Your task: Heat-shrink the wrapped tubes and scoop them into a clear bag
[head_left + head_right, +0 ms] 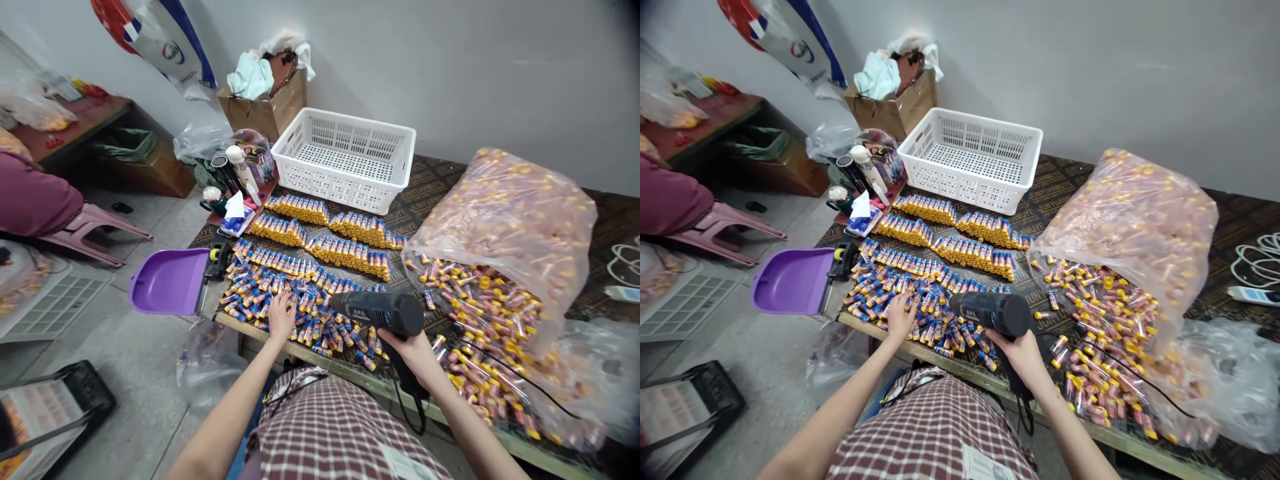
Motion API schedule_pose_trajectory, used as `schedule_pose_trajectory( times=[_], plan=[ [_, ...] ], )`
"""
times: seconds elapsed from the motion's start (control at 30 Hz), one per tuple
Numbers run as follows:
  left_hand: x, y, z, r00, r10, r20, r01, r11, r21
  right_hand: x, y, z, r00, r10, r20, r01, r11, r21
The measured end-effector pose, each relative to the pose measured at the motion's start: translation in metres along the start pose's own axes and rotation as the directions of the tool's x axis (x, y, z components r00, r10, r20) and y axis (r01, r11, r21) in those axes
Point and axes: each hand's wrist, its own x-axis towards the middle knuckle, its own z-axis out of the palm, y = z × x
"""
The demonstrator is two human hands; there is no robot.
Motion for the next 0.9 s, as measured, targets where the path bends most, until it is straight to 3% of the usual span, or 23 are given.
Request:
schedule_pose_trajectory(
  times=[0.17, 0.43, 0.7, 0.9],
  plan=[
    [-0.034, -0.033, -0.016, 0.994, -0.088, -0.064, 0.087, 0.996, -0.010, -0.028, 0.003, 0.006, 0.999, 0.036, -0.003, -0.035, 0.997, 0.073],
    [-0.076, -0.073, -0.024, 0.992, -0.105, -0.072, 0.102, 0.994, -0.039, -0.034, -0.009, 0.025, 1.000, 0.010, 0.026, -0.012, 0.998, 0.064],
    [-0.090, -0.086, -0.016, 0.991, -0.131, -0.012, 0.131, 0.991, 0.005, -0.082, 0.035, -0.021, 0.987, 0.120, -0.107, -0.130, 0.987, -0.090],
    [-0.089, -0.085, -0.003, 0.993, -0.105, 0.052, 0.105, 0.994, 0.003, -0.120, 0.069, -0.043, 0.952, 0.255, -0.171, -0.257, 0.966, 0.013]
  ],
)
